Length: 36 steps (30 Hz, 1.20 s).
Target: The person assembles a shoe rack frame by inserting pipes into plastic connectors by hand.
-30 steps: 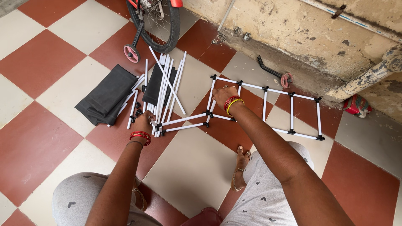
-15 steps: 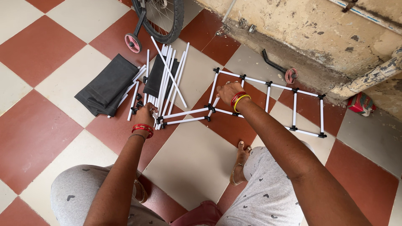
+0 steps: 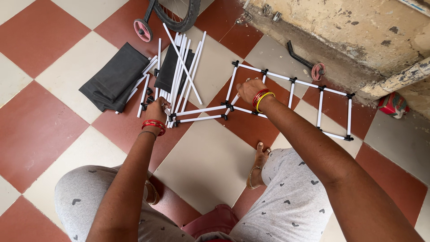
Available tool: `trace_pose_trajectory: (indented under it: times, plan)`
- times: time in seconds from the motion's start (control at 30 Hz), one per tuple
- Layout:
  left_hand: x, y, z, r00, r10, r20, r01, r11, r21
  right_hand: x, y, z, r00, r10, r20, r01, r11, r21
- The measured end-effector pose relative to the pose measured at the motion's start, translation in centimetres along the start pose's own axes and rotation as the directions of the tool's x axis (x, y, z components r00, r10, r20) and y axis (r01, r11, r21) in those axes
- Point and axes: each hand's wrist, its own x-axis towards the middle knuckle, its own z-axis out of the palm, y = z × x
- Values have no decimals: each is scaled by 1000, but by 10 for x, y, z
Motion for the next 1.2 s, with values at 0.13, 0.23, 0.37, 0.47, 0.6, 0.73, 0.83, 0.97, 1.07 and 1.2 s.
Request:
trace_pose_trajectory:
  times: [0.13, 0.23, 0.37, 0.47, 0.6, 0.73, 0.83, 0.97, 1.07, 1.2]
  plan:
    - [-2, 2, -2, 999, 35, -8, -35, 999, -13, -8, -1, -11, 1000, 5, 8, -4, 999, -39]
    - [-5, 5, -4, 1000, 21, -9, -21, 1000, -15, -8, -9, -10, 996, 87, -1, -87, 993, 82]
    - [-6, 6, -7, 999, -35, 37, 34, 999, 28, -2, -20, -9, 963, 268, 7, -259, 922, 288]
    - [-4, 4, -5, 1000, 26, -1, -26, 999, -18, -12, -16, -16, 959, 282, 1, -259, 879, 400]
    - [-5, 10, -9, 999, -16, 40, 15, 1000, 15, -25, -5, -35, 973, 213, 87, -230, 897, 378]
    - [-10, 15, -12, 997, -50, 51, 50, 999, 8, -28, -4, -34, 977, 206, 48, -209, 903, 374]
    - [-11, 16, -12, 997, -56, 56, 57, 998, -14, -20, -5, -22, 981, 160, -113, -112, 933, 342]
    - [-9, 13, -8, 998, -42, 35, 42, 999, 4, -9, -1, -19, 991, 128, -38, -114, 959, 260]
    - [-7, 10, -5, 1000, 7, 9, -7, 1000, 15, -10, -5, -23, 992, 123, 42, -129, 972, 198]
    - [-7, 11, -4, 999, 33, -1, -33, 999, 19, -1, -13, -23, 944, 286, 165, -326, 884, 333]
